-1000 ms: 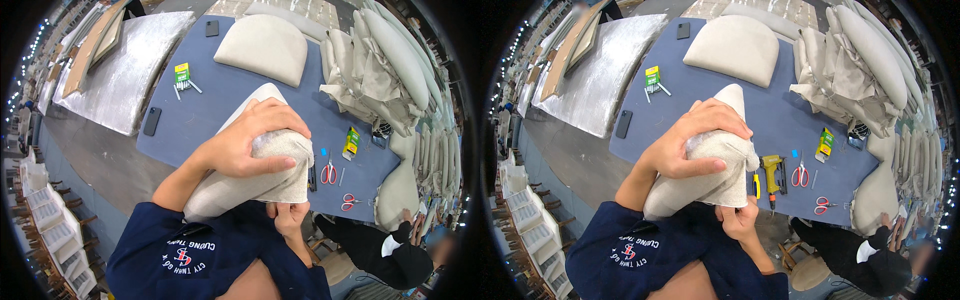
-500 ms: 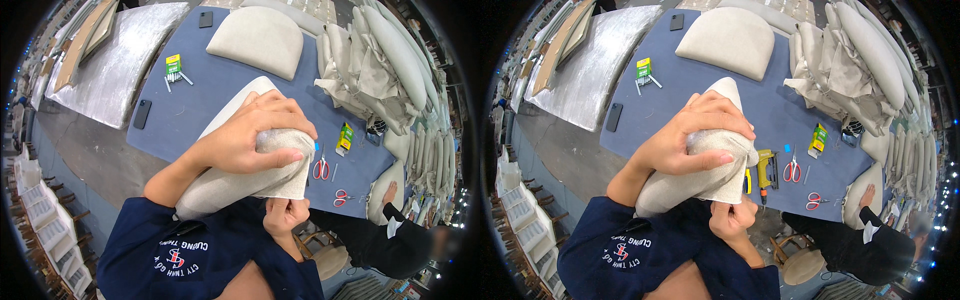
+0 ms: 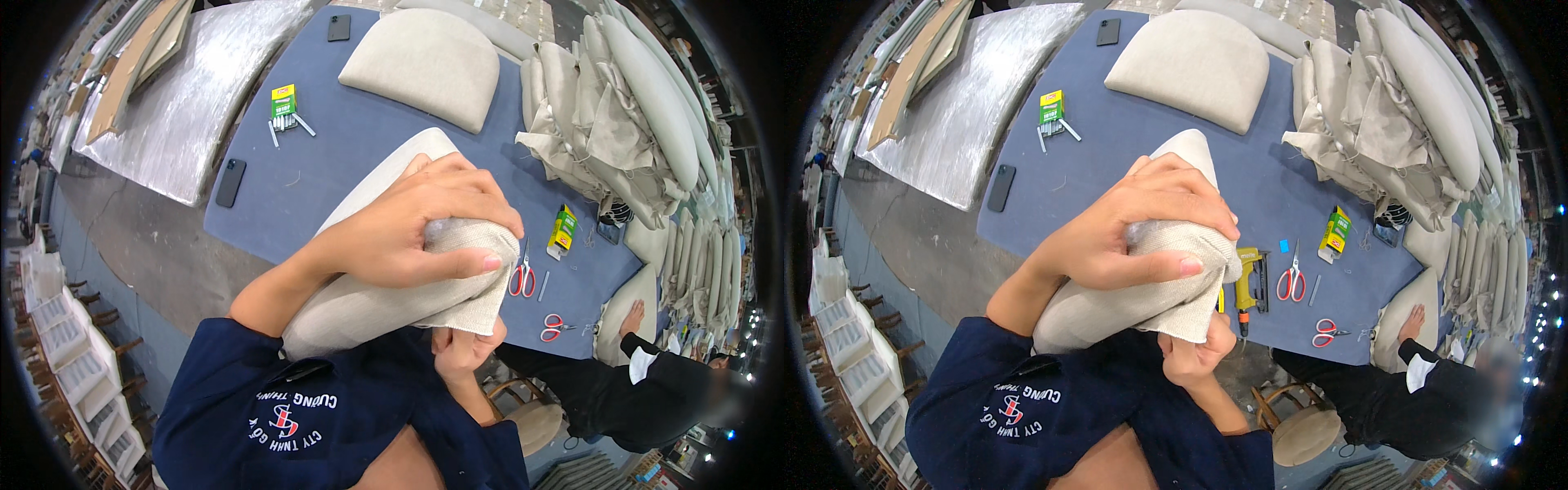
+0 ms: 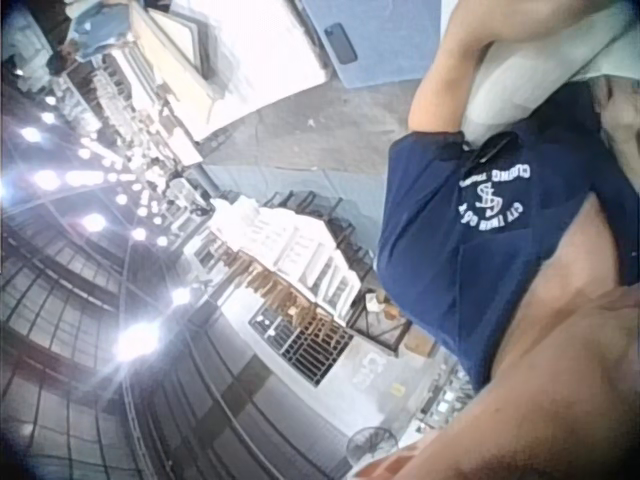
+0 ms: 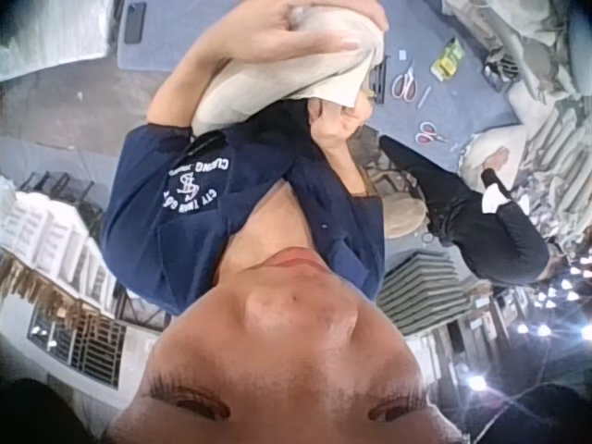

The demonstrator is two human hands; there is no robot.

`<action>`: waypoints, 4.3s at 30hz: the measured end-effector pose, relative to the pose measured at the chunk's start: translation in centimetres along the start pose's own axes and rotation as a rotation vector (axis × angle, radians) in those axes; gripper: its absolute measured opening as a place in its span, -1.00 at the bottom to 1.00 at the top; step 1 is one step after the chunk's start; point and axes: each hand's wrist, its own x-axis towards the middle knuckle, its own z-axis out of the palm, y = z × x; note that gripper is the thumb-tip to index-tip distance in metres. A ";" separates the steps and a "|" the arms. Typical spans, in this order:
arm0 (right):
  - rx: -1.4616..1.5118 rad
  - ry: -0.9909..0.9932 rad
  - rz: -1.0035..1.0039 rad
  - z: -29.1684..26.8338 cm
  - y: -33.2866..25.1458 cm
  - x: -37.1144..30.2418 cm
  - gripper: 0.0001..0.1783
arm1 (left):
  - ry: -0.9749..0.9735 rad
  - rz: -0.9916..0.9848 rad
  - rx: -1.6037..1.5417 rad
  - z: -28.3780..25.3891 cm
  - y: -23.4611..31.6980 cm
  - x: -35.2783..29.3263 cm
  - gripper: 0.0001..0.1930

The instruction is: The person staples fabric onto a cushion frame using a staple gun, then marks and cuts the fabric with a marker and scissors. They insert foam padding and continue stitching and stapling to secure the fabric around the cushion.

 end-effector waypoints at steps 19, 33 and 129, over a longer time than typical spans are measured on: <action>-0.145 0.114 0.069 2.1 -3.5 3.0 -0.81 | 0.034 -0.056 0.038 -0.6 0.0 -0.2 -0.62; -0.328 -0.002 -0.496 0.7 2.2 6.5 -0.77 | 0.042 -0.012 0.046 -1.3 -0.1 -0.6 -0.54; -0.074 -0.199 -0.050 0.2 -1.8 2.6 -0.63 | 0.119 0.047 -0.063 -0.9 0.3 -2.8 -0.47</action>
